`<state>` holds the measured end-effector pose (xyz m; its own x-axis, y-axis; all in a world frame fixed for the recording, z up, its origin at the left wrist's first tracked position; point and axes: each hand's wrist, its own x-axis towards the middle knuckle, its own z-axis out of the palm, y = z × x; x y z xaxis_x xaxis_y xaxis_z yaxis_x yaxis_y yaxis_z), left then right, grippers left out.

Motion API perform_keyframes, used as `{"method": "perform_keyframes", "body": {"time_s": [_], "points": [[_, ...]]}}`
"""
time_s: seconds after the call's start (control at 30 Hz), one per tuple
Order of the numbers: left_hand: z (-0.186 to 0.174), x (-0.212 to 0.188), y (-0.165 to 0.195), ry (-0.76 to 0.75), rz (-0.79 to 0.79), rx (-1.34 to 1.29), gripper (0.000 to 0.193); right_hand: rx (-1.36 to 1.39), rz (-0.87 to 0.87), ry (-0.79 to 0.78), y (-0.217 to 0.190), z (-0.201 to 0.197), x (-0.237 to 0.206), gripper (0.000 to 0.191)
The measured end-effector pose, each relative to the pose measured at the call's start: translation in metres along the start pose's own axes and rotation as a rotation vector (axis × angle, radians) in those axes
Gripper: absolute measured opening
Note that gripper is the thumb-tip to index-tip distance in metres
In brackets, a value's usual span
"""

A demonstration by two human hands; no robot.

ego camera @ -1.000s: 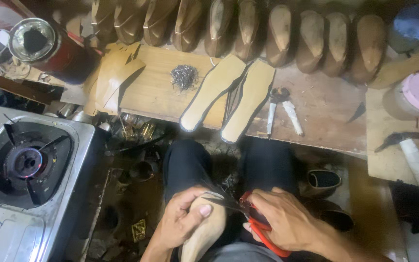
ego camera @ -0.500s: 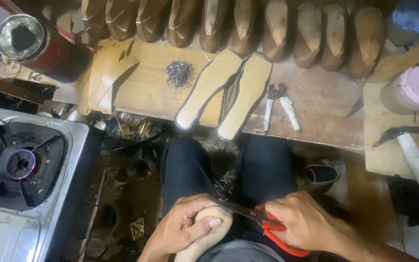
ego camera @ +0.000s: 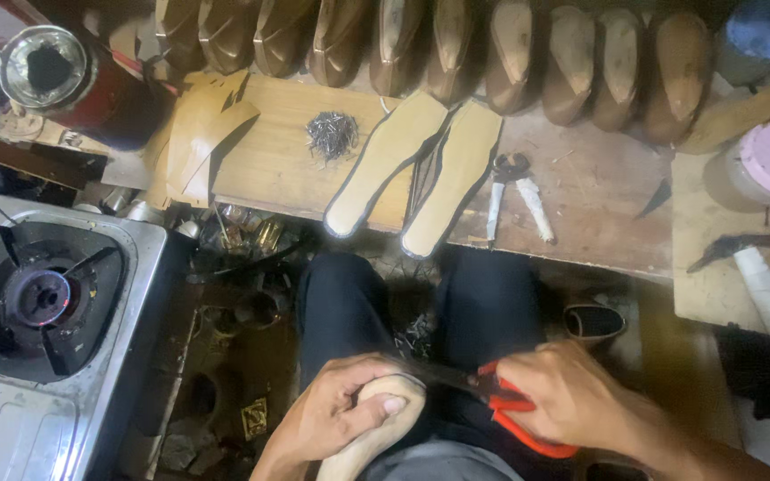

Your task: The person assembles shoe soles by hand, using a hammer to drive nails into the sole and a pair of scissors to trim excess material. The person works on multiple soles, placing them on a workbench and handling them one at a time.

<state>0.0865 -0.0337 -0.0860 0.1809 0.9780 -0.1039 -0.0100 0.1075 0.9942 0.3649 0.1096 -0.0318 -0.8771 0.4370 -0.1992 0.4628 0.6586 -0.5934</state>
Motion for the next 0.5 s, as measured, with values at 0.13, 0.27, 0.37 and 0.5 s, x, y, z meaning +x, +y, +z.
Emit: {"method": "perform_keyframes", "body": {"time_s": [0.13,0.27,0.37,0.5], "points": [[-0.004,-0.001,-0.003,0.087,0.055,-0.080,0.031,-0.100,0.021,0.282,0.024,-0.006,0.005,0.033],[-0.006,-0.002,-0.010,0.206,0.034,-0.120,0.044,-0.277,0.593,0.325,0.067,-0.037,0.014,0.055],[-0.007,-0.003,-0.018,0.248,0.089,-0.029,0.041,-0.345,0.844,0.217,0.107,-0.071,0.025,0.059],[-0.006,-0.002,-0.026,0.336,0.018,-0.112,0.040,-0.466,0.829,0.351,0.129,-0.090,0.022,0.053]]}}
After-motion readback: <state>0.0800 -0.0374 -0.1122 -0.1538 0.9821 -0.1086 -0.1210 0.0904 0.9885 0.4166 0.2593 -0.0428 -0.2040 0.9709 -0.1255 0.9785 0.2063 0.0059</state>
